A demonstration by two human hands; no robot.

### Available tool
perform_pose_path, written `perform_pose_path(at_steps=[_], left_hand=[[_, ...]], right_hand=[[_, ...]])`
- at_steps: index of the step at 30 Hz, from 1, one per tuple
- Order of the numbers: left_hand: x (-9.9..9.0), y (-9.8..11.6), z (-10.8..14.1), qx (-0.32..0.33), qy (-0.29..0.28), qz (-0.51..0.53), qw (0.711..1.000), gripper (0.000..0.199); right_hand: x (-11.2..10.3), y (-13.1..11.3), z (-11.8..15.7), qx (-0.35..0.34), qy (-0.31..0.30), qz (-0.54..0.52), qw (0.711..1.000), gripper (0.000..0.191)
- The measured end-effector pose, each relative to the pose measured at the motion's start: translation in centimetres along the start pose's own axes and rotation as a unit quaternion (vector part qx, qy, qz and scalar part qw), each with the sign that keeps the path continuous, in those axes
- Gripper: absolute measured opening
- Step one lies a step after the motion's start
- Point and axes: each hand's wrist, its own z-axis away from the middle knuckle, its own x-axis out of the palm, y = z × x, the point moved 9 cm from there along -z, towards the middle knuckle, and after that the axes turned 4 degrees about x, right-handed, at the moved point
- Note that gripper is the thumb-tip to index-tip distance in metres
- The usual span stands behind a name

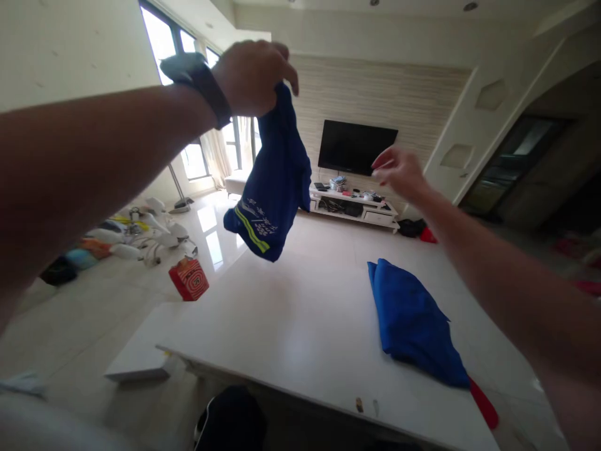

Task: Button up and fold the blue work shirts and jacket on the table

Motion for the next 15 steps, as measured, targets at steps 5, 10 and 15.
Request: perform_pose_path(at_steps=[5, 10, 15], left_hand=[[0.5, 8.4, 4.0, 0.101, -0.102, -0.002, 0.990, 0.054], [-3.0, 11.6, 4.3, 0.106, -0.043, 0.043, 0.992, 0.055], [-2.8, 13.4, 4.6, 0.119, -0.073, 0.007, 0.990, 0.052]], right_hand=[[14.3, 0.5, 8.8, -0.048, -0.218, 0.021, 0.975, 0.073], [21.2, -1.3, 16.4, 0.042, -0.254, -0.150, 0.955, 0.093], [26.8, 1.8, 27.2, 0.199, -0.156, -0.227, 0.941, 0.075]])
